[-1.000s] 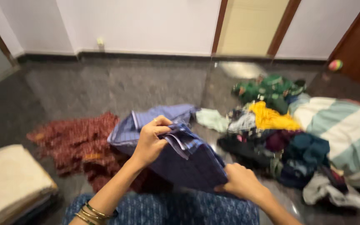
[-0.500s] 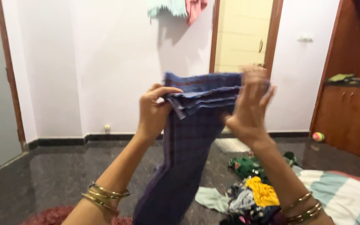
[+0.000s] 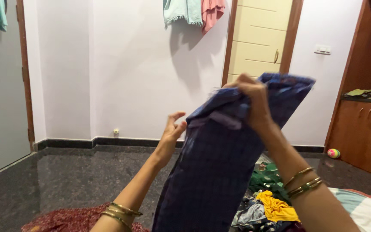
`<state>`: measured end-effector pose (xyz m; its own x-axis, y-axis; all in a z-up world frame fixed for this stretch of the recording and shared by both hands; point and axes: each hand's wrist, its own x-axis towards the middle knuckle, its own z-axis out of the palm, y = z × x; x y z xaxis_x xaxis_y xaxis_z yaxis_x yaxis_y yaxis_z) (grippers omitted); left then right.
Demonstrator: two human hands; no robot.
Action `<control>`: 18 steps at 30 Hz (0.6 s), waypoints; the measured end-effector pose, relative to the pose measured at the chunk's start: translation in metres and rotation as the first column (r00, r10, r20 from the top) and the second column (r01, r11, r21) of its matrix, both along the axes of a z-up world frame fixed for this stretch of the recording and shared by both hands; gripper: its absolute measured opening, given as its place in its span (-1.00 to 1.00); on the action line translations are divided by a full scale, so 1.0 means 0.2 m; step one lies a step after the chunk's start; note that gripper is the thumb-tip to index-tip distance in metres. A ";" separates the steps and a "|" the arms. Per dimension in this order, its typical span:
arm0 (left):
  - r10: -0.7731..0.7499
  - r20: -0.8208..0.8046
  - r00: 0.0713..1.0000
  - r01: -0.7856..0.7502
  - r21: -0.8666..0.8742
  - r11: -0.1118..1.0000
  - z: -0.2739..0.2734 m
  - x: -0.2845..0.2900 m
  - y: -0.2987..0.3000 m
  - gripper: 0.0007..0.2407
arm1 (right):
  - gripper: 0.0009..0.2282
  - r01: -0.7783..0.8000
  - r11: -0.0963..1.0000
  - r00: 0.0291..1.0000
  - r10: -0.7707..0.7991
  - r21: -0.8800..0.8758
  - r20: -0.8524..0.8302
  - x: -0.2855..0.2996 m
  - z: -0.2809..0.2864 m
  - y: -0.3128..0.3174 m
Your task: The person folds a blue checkered shirt on the floor, smoothing it out and folding it into a neat rectangle. Then the person picks up a maroon patterned cloth and begins to fold it.
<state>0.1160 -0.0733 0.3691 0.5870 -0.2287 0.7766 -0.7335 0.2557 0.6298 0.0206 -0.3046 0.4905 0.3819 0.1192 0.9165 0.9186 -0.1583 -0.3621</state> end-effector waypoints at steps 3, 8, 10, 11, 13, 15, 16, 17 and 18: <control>0.061 -0.062 0.996 -0.048 0.195 0.980 -0.09 0.10 0.04 -0.40 | -0.92 0.291 0.956 0.866 -0.242 -0.047 0.437 -0.08 0.06 -0.07; -0.340 -0.123 0.932 0.361 0.383 0.850 -0.30 0.09 -0.03 -0.37 | -0.74 0.569 0.814 0.508 -0.457 0.114 0.730 -0.17 0.09 -0.21; -0.334 -0.234 0.913 0.407 0.489 0.771 -0.40 0.06 -0.06 -0.28 | -0.87 0.550 0.826 0.586 -0.484 0.119 0.650 -0.17 0.05 -0.23; -0.326 -0.219 0.920 0.393 0.533 0.750 -0.45 0.05 -0.05 -0.41 | -0.88 0.596 0.791 0.533 -0.520 0.141 0.667 -0.16 0.03 -0.24; -0.312 -0.190 0.931 0.361 0.613 0.703 -0.51 0.07 -0.03 -0.61 | -0.89 0.678 0.711 0.422 -0.582 0.183 0.695 -0.15 -0.01 -0.25; 0.291 0.215 0.932 -0.359 0.657 0.663 -0.50 0.14 0.02 -0.75 | -0.82 0.723 0.661 0.416 -0.648 0.200 0.638 -0.14 -0.02 -0.26; 0.465 0.308 0.830 -0.557 0.474 0.681 -0.47 0.17 0.05 -0.84 | -0.75 0.746 0.634 0.411 -0.681 0.206 0.606 -0.14 -0.02 -0.28; 0.630 0.355 0.691 -0.720 0.263 0.642 -0.45 0.21 0.07 -0.86 | -0.81 0.747 0.627 0.403 -0.691 0.220 0.600 -0.13 -0.02 -0.29; 0.703 0.334 0.628 -0.762 0.081 0.642 -0.43 0.23 0.10 -0.85 | -0.88 0.748 0.621 0.398 -0.701 0.233 0.591 -0.13 -0.02 -0.30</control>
